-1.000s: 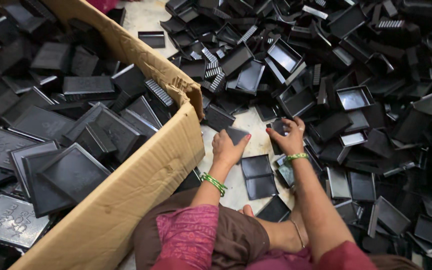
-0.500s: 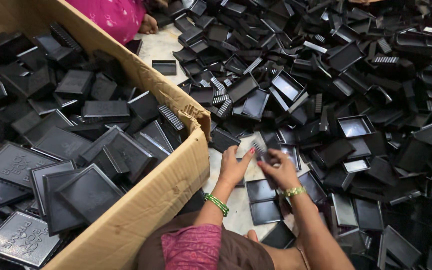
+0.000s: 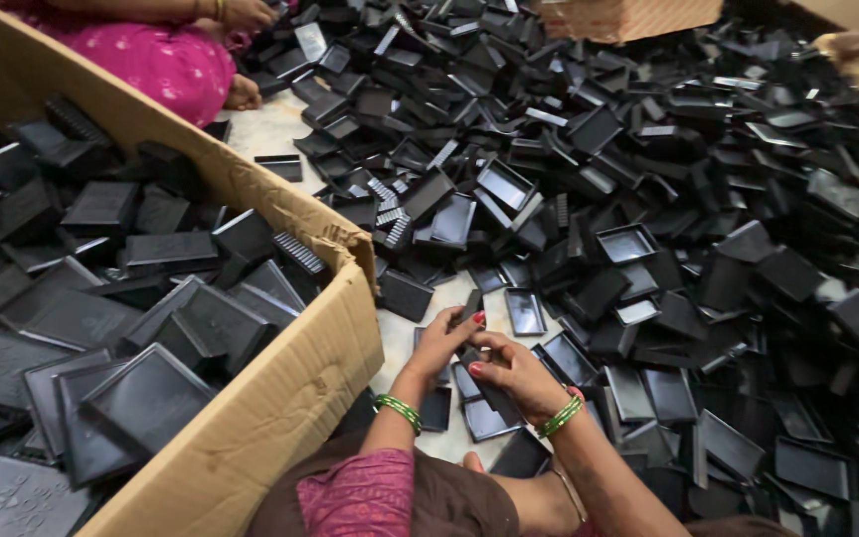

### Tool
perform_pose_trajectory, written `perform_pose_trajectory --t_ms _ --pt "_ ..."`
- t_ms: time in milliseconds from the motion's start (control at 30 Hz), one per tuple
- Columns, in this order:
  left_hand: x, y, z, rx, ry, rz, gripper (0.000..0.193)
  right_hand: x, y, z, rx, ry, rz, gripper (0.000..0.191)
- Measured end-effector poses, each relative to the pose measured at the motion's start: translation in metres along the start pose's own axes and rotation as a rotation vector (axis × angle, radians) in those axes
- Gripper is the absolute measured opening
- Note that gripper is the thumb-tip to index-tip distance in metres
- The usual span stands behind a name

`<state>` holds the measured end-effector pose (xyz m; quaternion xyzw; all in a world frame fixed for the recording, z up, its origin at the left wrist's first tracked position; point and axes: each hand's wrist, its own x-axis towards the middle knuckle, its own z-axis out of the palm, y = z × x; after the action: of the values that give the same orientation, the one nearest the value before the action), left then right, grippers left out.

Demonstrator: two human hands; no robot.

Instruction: The person sits on the floor among a large pile of black plastic boxes and picks them up one at a time, placing them into a cardboard box beside them. They continue transferring boxes from the floor pile into the box throughout the episode.

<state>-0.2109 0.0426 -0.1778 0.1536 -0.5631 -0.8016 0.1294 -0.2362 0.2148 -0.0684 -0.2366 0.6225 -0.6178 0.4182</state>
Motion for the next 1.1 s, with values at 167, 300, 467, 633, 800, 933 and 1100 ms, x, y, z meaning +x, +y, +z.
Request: perform_pose_trajectory --t_ms 167,300,467,633,800,933,1100 --pt "-0.019 0.017 -0.009 -0.050 -0.073 -0.182 0.078 -0.019 -0.018 0.009 -0.098 -0.074 -0.020 0.058" --pt "-0.027 0.022 -0.014 -0.220 -0.161 -0.197 0.076 -0.023 -0.022 0.023 -0.085 -0.162 -0.132 0.057" --pt "-0.024 0.023 -0.015 -0.314 -0.078 -0.113 0.070 -0.028 -0.029 0.019 -0.057 -0.174 -0.038 0.061" --pt "-0.027 0.042 -0.011 -0.318 -0.069 -0.012 0.076 -0.018 -0.034 0.002 0.382 0.048 0.048 0.048" --pt "-0.044 0.059 0.016 -0.148 -0.237 0.228 0.099 0.010 -0.016 -0.006 0.579 0.345 -0.047 0.025" --pt "-0.051 0.060 0.036 0.114 -0.216 0.436 0.105 0.029 0.007 -0.005 0.526 0.481 -0.096 0.021" --pt "-0.045 0.061 0.043 -0.086 -0.158 0.257 0.099 0.042 0.014 -0.015 0.552 0.398 -0.207 0.022"
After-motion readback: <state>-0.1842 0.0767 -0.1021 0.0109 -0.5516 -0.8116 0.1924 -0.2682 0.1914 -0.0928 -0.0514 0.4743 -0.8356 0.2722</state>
